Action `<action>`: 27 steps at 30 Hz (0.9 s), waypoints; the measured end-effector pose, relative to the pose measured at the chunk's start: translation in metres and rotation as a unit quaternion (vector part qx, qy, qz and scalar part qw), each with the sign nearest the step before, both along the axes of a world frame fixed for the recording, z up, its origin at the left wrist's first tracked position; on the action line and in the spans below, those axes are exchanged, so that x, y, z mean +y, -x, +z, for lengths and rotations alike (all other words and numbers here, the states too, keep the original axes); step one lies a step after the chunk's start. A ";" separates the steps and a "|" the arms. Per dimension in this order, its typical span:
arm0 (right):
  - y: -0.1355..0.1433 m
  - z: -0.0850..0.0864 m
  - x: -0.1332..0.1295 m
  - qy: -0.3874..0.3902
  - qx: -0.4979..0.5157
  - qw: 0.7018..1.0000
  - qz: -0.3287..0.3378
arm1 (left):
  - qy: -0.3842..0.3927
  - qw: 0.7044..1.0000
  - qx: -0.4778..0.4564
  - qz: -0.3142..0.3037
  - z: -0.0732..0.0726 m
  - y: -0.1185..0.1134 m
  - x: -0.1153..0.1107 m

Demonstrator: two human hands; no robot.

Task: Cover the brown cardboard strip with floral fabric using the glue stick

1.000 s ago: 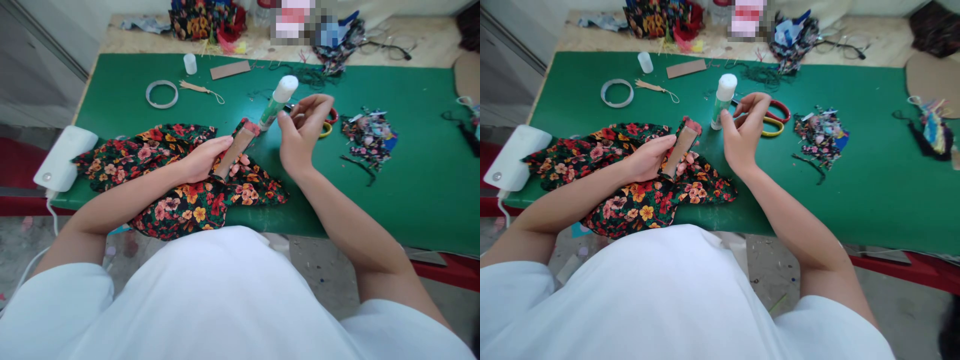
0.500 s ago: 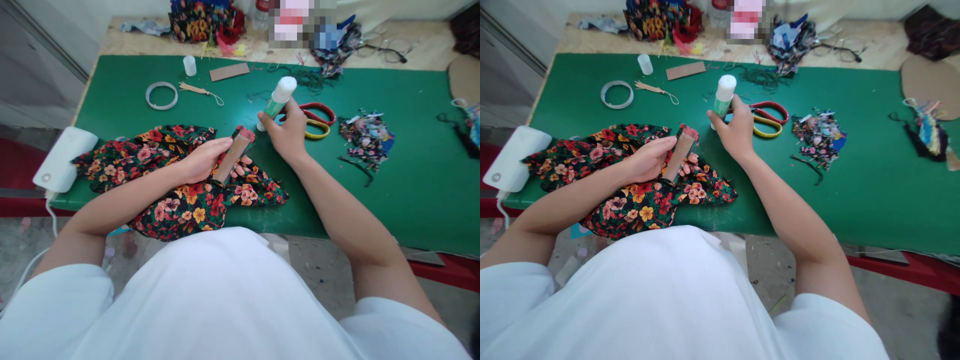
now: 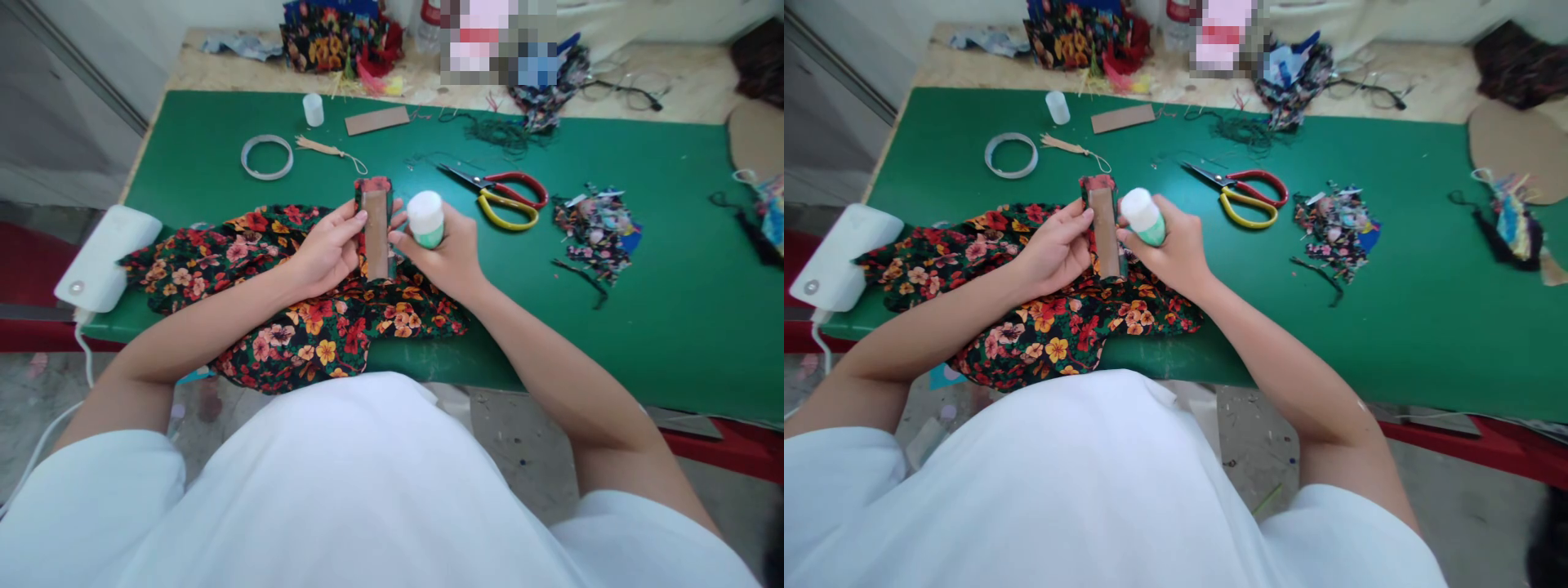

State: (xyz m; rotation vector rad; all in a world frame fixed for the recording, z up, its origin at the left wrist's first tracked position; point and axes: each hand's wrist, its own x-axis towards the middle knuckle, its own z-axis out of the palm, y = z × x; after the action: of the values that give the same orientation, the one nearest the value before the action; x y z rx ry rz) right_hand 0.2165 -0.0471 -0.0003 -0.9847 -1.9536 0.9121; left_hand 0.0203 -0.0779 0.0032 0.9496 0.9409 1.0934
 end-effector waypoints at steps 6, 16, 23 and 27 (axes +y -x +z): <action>0.005 -0.008 -0.008 -0.037 -0.007 0.999 -0.022 | -0.003 1.000 -0.005 0.004 0.000 -0.003 -0.002; 0.003 -0.013 -0.010 -0.046 0.029 0.996 -0.067 | 0.003 1.000 -0.004 -0.016 -0.003 0.001 -0.002; -0.002 -0.026 -0.001 -0.114 0.036 0.990 -0.071 | 0.020 0.999 0.008 -0.036 -0.003 0.005 -0.006; -0.006 -0.028 0.003 -0.145 0.044 0.987 -0.056 | -0.037 0.997 0.067 -0.004 -0.006 0.004 -0.005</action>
State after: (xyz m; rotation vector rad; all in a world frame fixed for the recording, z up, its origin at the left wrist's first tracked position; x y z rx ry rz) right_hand 0.2227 -0.0443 -0.0279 -0.8595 -1.8714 0.5793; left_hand 0.0160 -0.0830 -0.0026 1.0968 1.0108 1.0736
